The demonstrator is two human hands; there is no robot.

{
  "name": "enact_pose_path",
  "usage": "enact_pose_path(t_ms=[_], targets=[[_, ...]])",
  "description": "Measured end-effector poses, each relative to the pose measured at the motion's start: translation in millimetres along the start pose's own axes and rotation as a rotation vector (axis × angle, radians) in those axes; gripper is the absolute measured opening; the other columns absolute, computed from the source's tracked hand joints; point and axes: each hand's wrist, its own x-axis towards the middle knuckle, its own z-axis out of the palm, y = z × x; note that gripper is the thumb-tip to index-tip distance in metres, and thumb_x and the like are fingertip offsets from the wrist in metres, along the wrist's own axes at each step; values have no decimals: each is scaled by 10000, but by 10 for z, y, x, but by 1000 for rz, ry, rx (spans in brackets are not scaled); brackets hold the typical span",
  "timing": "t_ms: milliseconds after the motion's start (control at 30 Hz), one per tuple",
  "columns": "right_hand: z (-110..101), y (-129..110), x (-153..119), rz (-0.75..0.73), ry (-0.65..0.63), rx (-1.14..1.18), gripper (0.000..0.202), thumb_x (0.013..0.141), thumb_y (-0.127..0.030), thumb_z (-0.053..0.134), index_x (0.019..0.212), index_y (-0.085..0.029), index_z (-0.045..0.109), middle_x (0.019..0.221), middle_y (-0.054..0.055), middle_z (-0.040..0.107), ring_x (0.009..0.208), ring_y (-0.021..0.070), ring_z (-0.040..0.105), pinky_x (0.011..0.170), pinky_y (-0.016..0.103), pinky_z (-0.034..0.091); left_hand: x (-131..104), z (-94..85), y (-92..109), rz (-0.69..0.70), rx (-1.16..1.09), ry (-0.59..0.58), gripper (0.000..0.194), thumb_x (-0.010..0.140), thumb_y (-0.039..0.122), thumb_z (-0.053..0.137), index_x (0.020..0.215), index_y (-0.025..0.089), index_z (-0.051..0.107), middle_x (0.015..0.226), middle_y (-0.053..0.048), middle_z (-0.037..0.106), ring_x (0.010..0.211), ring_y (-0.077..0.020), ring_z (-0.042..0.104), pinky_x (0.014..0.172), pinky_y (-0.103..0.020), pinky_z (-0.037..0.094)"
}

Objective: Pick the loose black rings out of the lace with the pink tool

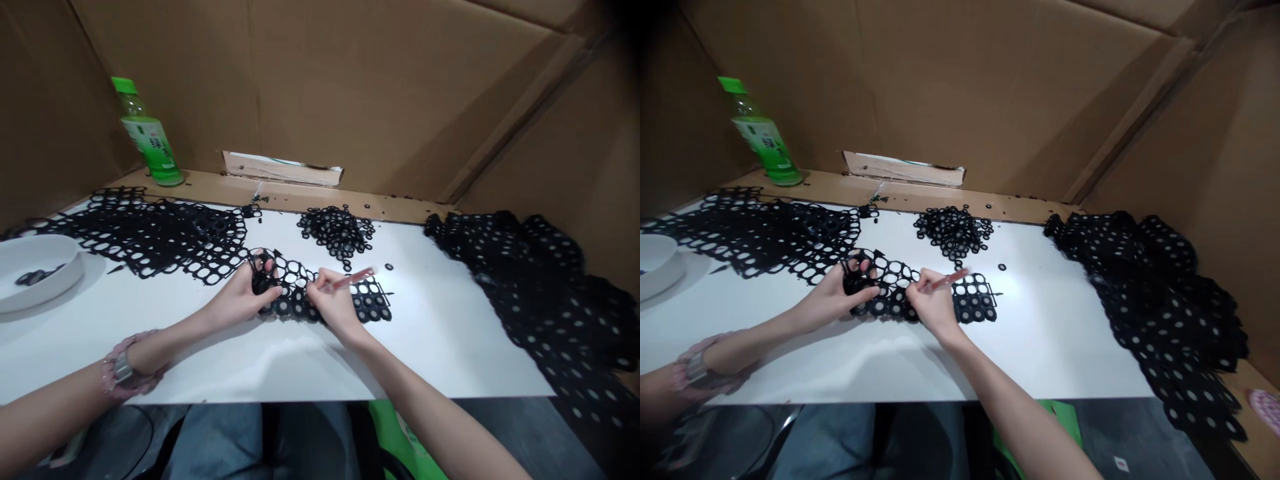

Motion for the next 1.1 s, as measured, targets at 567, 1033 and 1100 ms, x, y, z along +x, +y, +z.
enact_pose_path(t_ms=[567,1033,1100], targets=[[-118,78,-1,69,138,11,216,591,-112,463,504,-216,295,449,-75,312,440,96,333,453,234,239,-9,-53,-103,-109,-63,8,279,688,318,603,832,188,403,810,9,472,747,-143,497,692,-304,474],[-124,61,3,54,167,-27,226,593,-99,465,516,-215,287,463,-75,288,459,99,322,467,240,229,24,-60,-76,-77,-71,22,295,668,326,619,797,192,390,774,13,462,719,-140,487,669,-290,460],[-126,61,3,54,160,-25,225,596,-99,464,518,-215,287,464,-75,289,458,99,317,464,239,223,27,-58,-74,-71,-78,21,290,668,314,621,796,190,392,770,14,463,711,-137,485,665,-289,460]])
